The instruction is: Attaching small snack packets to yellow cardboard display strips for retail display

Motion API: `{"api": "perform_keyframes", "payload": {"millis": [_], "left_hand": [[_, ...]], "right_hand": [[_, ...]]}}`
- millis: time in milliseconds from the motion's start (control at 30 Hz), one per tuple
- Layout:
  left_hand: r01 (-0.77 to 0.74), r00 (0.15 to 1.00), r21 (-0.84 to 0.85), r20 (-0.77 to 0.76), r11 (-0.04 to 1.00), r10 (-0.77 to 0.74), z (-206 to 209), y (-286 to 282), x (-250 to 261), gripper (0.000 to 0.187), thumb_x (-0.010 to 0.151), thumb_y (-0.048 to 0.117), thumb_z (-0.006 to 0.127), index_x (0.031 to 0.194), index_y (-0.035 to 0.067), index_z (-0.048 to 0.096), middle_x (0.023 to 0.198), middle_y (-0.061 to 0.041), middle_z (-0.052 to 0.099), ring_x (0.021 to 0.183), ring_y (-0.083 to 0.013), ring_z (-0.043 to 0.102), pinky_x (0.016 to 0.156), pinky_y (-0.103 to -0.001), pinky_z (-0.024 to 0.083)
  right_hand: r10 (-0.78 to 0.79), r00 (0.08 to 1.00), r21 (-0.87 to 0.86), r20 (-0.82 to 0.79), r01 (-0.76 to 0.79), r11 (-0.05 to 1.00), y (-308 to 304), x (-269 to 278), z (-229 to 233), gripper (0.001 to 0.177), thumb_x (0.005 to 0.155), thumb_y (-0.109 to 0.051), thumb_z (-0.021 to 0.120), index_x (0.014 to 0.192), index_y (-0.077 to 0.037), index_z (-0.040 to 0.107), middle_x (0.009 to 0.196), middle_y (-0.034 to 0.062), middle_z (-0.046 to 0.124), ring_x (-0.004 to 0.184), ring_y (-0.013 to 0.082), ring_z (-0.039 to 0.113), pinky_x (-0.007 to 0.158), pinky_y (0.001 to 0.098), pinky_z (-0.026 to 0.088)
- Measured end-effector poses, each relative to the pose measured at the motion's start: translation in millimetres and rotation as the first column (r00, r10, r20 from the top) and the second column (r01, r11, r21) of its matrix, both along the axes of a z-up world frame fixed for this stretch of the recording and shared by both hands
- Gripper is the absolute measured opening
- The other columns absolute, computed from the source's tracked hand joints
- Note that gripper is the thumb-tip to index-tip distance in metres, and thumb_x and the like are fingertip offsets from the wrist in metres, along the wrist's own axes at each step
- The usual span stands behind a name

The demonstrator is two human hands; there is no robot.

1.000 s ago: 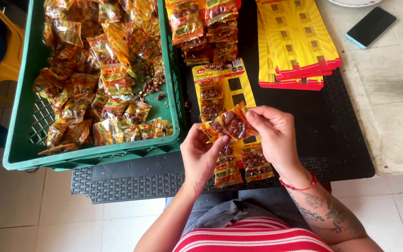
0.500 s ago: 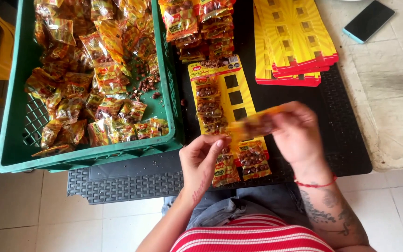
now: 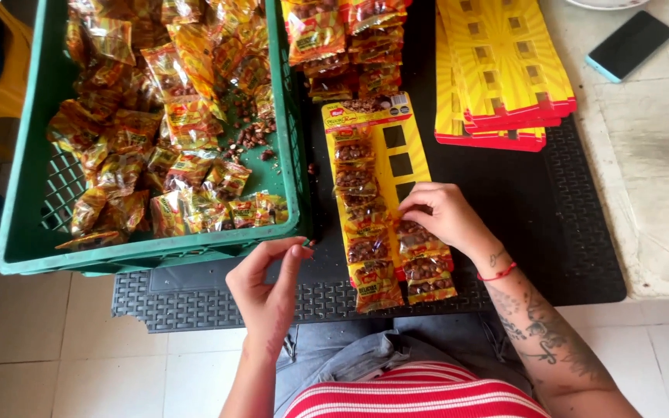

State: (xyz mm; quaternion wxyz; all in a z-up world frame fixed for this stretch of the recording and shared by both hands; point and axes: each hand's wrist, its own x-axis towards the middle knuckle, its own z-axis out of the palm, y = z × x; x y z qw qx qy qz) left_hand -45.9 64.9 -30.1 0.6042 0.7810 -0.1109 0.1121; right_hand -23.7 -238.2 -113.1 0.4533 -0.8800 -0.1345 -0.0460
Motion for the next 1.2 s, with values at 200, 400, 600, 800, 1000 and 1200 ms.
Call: {"api": "perform_keyframes", "payload": {"millis": [200, 400, 600, 800, 1000, 1200], "left_hand": [[0.029, 0.996, 0.117, 0.078, 0.993, -0.038, 5.2, 8.5, 6.0, 0.012, 0.096, 0.015, 0.067, 0.09, 0.009, 0.076, 0.084, -0.002, 0.08, 0.081, -0.0115, 0.077, 0.074, -0.025, 0.058], [-0.033, 0.928, 0.403, 0.351, 0.915, -0.122, 31.8, 5.1, 130.1, 0.007, 0.101, 0.005, 0.059, 0.099, 0.008, 0.066, 0.092, -0.004, 0.075, 0.08, -0.0202, 0.069, 0.067, -0.035, 0.051], [0.123, 0.991, 0.965, -0.106, 0.23, -0.087, -79.2, -14.2, 361.1, 0.053, 0.087, -0.008, 0.044, 0.139, -0.005, 0.048, 0.133, -0.019, 0.059, 0.118, -0.0287, 0.059, 0.107, -0.039, 0.053], [-0.017, 0.995, 0.897, -0.027, 0.442, 0.093, -81.4, -11.4, 399.2, 0.053, 0.079, 0.003, 0.076, 0.126, 0.003, 0.051, 0.143, -0.019, 0.046, 0.099, -0.0401, 0.065, 0.067, -0.046, 0.063], [0.003, 0.996, 0.917, -0.037, 0.398, 0.078, -76.2, 30.0, 407.4, 0.013, 0.097, 0.008, 0.068, 0.108, 0.014, 0.071, 0.082, -0.005, 0.068, 0.07, -0.0167, 0.065, 0.061, -0.029, 0.062], [-0.18, 0.942, 0.806, 0.306, 0.563, -0.137, -95.2, 61.1, 428.0, 0.011, 0.088, 0.018, 0.074, 0.091, 0.008, 0.071, 0.096, -0.016, 0.069, 0.086, -0.045, 0.07, 0.073, -0.054, 0.061]], "right_hand": [[-0.201, 0.869, -0.119, 0.452, 0.282, 0.952, 26.7, -35.9, 9.6, 0.021, 0.098, -0.002, 0.068, 0.118, 0.003, 0.07, 0.113, 0.0176, 0.072, 0.102, 0.0314, 0.07, 0.095, 0.0416, 0.056], [-0.1, 0.977, -0.588, 0.187, 0.193, 0.786, 40.6, -60.0, -15.8, 0.068, 0.096, -0.044, 0.057, 0.149, -0.003, 0.048, 0.161, 0.019, 0.041, 0.149, 0.0408, 0.036, 0.121, 0.0501, 0.032], [-0.145, 0.981, -0.676, 0.128, 0.193, 0.712, 41.4, -60.8, -21.3, 0.074, 0.097, -0.052, 0.049, 0.157, -0.011, 0.035, 0.171, 0.0172, 0.019, 0.156, 0.0375, 0.017, 0.122, 0.0525, 0.021], [-0.195, 0.978, -0.589, 0.075, 0.202, 0.783, 40.2, -60.9, -22.7, 0.076, 0.097, -0.052, 0.054, 0.159, -0.015, 0.032, 0.171, 0.0119, 0.019, 0.156, 0.036, 0.015, 0.123, 0.0528, 0.014], [-0.207, 0.961, -0.312, -0.181, 0.144, 0.939, 32.7, -42.7, 7.6, 0.093, 0.086, -0.046, 0.075, 0.16, -0.019, 0.027, 0.172, 0.0128, 0.005, 0.156, 0.0334, 0.003, 0.123, 0.0589, 0.0], [-0.365, 0.875, 0.154, 0.32, 0.332, 0.931, 11.1, 20.2, 44.2, 0.076, 0.081, -0.023, 0.082, 0.146, -0.001, 0.049, 0.15, 0.0248, 0.05, 0.137, 0.0432, 0.049, 0.117, 0.0615, 0.034]]}}
